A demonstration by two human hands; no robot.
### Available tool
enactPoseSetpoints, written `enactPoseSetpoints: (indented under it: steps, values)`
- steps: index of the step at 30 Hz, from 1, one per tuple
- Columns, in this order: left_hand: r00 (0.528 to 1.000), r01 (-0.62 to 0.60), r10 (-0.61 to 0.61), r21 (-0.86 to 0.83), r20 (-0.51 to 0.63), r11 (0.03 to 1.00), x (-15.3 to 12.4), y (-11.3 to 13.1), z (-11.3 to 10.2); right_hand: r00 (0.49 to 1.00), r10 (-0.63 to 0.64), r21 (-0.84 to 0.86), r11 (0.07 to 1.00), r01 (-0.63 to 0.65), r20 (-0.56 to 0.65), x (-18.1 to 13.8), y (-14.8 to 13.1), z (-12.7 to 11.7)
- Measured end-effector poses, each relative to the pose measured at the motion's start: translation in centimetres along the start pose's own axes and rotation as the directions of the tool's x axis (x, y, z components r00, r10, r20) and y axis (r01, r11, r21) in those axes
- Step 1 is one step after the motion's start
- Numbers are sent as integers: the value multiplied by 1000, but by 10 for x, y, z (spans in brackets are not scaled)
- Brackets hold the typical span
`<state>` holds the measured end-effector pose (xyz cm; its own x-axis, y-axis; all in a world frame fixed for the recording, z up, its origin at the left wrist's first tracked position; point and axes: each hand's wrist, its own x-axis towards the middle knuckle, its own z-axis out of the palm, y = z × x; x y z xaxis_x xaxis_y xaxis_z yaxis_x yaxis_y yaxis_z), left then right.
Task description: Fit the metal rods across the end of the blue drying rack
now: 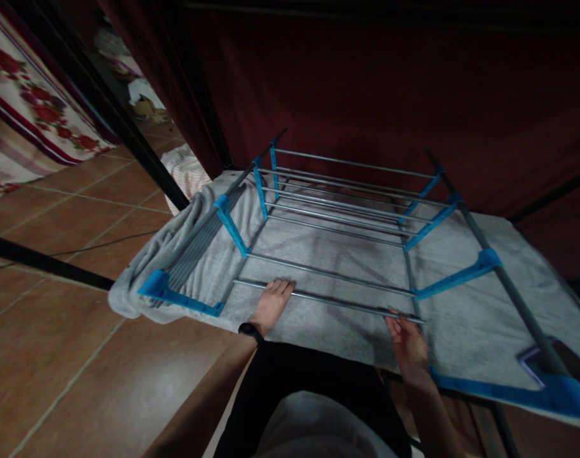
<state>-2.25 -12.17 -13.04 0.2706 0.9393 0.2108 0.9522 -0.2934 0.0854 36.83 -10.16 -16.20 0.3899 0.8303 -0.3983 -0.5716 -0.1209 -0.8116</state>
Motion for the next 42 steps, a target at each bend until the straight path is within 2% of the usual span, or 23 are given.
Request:
enactPoseSetpoints:
  steps: [9,22,42]
  values:
    - [999,-13,9,-91,-37,996,0,1,-1,999,-53,-9,999,53,-11,2,5,-2]
    - [998,3,-6,-52,-63,999,4,0,1,997,-19,-17,1000,20,75,1,6,-4]
    - [996,47,-51,-56,-67,997,2,-1,1,998,-21,21,1000,20,56,-5,3,3]
